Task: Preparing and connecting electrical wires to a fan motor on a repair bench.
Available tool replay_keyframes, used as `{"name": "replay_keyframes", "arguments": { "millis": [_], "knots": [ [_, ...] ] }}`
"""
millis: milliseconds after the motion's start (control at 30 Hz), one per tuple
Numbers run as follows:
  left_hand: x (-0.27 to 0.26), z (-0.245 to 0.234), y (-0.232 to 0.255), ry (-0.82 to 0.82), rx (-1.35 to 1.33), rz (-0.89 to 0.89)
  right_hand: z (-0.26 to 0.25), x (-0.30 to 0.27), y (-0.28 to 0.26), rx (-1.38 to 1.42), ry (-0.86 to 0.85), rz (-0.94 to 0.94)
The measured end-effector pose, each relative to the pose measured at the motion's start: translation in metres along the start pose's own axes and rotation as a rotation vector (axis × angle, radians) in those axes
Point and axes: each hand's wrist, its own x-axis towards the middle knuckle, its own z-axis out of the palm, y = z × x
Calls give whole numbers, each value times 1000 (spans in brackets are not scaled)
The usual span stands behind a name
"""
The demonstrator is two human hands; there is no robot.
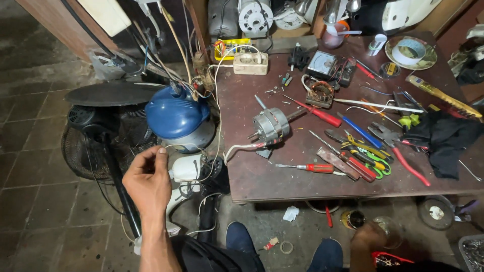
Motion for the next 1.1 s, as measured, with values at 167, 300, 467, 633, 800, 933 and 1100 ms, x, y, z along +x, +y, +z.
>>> {"name": "replay_keyframes", "arguments": {
  "millis": [167,300,467,633,800,933,1100],
  "knots": [
    [-1,4,5,-8,-24,50,16,121,49,507,-810,-117],
    [-1,0,4,-4,-22,55,-9,38,24,-449,-378,-969],
    [0,-5,2,-4,0,50,5,70,31,489,-598,-147],
    [0,-6,1,4,8,20,1,37,18,400,-592,-163],
    [0,-5,-2,8,12,15,-3,54,31,-316,-436,-748],
    [1,-4,0,0,17,9,1,33,17,439,-520,-108],
    [-1,-1,-7,-5,38,28,3,90,38,366,-525,-87]
  ]
}}
